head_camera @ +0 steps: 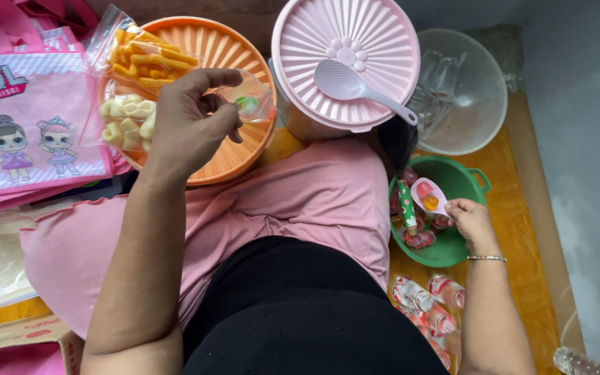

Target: Filling small plastic bags with snacks and placing them into pink gift bags.

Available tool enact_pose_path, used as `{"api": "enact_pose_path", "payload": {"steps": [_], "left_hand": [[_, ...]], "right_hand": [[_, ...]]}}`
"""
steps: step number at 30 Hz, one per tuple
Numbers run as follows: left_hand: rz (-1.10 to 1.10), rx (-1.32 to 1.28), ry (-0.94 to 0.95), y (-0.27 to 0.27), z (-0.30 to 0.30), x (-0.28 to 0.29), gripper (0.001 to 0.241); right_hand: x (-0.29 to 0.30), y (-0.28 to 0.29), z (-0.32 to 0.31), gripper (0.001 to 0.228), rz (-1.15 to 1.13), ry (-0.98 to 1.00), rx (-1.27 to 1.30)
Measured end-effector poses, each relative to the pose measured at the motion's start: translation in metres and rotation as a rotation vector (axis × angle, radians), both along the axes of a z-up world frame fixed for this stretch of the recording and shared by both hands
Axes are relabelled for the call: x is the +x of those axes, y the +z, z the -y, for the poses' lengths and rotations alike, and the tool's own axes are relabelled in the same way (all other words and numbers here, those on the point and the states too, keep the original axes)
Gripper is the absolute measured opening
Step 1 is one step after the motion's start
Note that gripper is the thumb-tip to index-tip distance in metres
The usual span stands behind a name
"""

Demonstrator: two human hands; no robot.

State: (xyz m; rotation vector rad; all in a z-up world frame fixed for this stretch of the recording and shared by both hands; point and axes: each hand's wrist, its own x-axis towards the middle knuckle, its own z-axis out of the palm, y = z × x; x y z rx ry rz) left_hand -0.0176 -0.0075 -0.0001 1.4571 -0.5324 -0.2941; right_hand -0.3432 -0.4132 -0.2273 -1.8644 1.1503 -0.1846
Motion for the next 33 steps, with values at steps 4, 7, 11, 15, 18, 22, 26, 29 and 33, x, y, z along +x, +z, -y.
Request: {"api": "enact_pose_path", "payload": {"steps": [4,7,11,15,18,22,26,29,33], "left_hand": [[0.043,0.010,0.000,-0.003,-0.001,0.002,0.032],[0.049,0.006,-0.011,-0.007,-0.001,0.002,0.032],[0.067,0.000,-0.022,-0.009,-0.001,0.002,0.032],[0.071,0.011,-0.018,-0.014,-0.002,0.004,0.032],[0.069,0.029,-0.022,-0.014,-0.002,0.004,0.032],[0.074,0.010,-0.026,-0.002,0.002,-0.001,0.031],[0.058,0.364,0.027,0.021,0.003,-0.004,0.034],[0.129,0.406,0.011,0.017,0.003,0.000,0.034],[0.183,0.461,-0.001,0.026,0.006,0.001,0.038]], "right_hand": [[-0.004,0.023,-0.004,0.015,-0.013,0.001,-0.011],[-0.013,0.025,0.000,0.013,-0.064,0.001,-0.068],[-0.017,0.029,-0.009,0.011,-0.144,0.032,-0.110],[-0.022,0.028,-0.012,0.012,-0.138,0.049,-0.109],[-0.020,0.034,-0.017,0.012,-0.141,0.069,-0.096],[-0.017,0.053,-0.021,0.013,-0.082,0.059,-0.053],[0.015,0.126,-0.039,0.015,-0.241,0.157,-0.130],[0.047,0.179,-0.052,0.013,-0.140,0.256,-0.174],[0.116,0.258,-0.102,0.015,-0.047,0.445,-0.313]]}}
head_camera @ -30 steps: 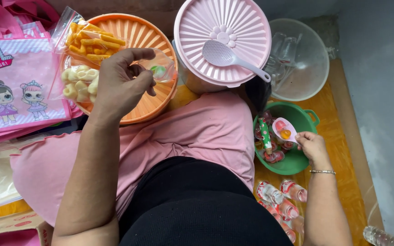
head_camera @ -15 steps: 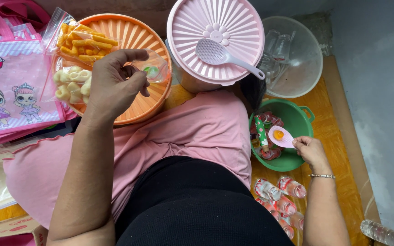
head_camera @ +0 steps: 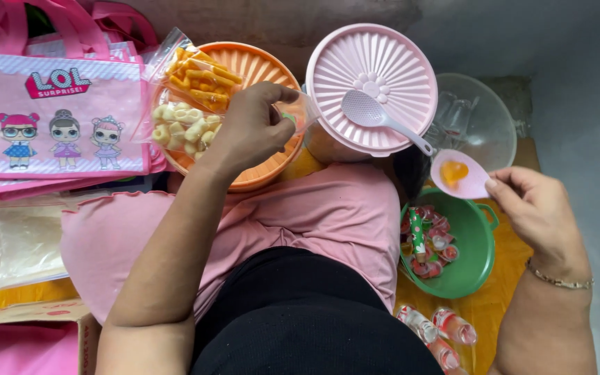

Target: Filling small plastic bags with snacks and placing them into pink gift bags.

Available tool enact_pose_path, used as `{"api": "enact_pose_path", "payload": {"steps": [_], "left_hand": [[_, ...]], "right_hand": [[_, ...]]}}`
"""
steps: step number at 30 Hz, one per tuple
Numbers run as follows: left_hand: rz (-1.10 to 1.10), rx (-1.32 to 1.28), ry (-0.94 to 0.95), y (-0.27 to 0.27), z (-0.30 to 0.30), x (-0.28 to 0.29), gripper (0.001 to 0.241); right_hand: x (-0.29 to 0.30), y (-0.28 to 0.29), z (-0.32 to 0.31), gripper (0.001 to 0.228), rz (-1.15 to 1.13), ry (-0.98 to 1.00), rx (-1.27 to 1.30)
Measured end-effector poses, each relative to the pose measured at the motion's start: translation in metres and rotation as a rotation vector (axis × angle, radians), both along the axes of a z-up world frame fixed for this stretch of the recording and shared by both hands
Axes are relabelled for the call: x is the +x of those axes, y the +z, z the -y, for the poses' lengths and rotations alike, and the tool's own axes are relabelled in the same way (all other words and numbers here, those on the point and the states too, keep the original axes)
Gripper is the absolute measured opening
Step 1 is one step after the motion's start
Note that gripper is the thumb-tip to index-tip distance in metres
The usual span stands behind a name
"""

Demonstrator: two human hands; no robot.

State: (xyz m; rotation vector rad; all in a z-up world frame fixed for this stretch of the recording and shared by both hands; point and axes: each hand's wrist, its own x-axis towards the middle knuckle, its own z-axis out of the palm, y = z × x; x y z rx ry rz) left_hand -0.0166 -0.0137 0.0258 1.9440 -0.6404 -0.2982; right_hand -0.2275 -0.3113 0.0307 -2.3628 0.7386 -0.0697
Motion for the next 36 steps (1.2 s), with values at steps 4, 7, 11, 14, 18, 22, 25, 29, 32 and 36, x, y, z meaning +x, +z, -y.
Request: {"api": "enact_pose_path", "payload": {"steps": [4,7,11,14,18,22,25,29,32,36], "left_hand": [[-0.056,0.028,-0.004,-0.004,0.006,0.007,0.042],[-0.045,-0.001,0.018,-0.009,0.011,0.012,0.041],[-0.153,-0.015,0.087,-0.002,0.014,0.014,0.035],[-0.215,0.006,0.129,-0.002,0.014,0.018,0.024],[-0.272,-0.057,0.177,-0.009,0.012,0.021,0.027],[-0.234,-0.184,0.156,-0.015,0.005,0.018,0.038],[-0.197,-0.284,0.117,-0.016,0.000,0.016,0.036],[-0.218,-0.352,0.128,-0.018,-0.009,0.018,0.032],[-0.228,-0.220,0.213,-0.016,-0.010,0.021,0.027],[-0.240,-0.219,0.183,-0.012,-0.010,0.016,0.025]], "right_hand": [[0.068,0.041,-0.053,0.015,0.097,0.136,-0.138],[0.109,0.044,-0.083,0.016,0.171,0.254,-0.315],[0.146,0.027,-0.117,0.013,0.321,0.332,-0.677],[0.159,0.013,-0.132,0.016,0.556,0.383,-1.039],[0.161,0.008,-0.144,0.015,0.607,0.347,-1.193],[0.158,0.002,-0.141,0.007,0.635,0.382,-1.056],[0.152,0.004,-0.135,0.005,0.649,0.400,-0.883],[0.113,0.015,-0.099,0.007,0.641,0.337,-0.510],[0.058,0.003,-0.055,0.012,0.373,0.035,-0.380],[-0.044,-0.073,0.041,0.017,-0.060,-0.167,-0.380]]}}
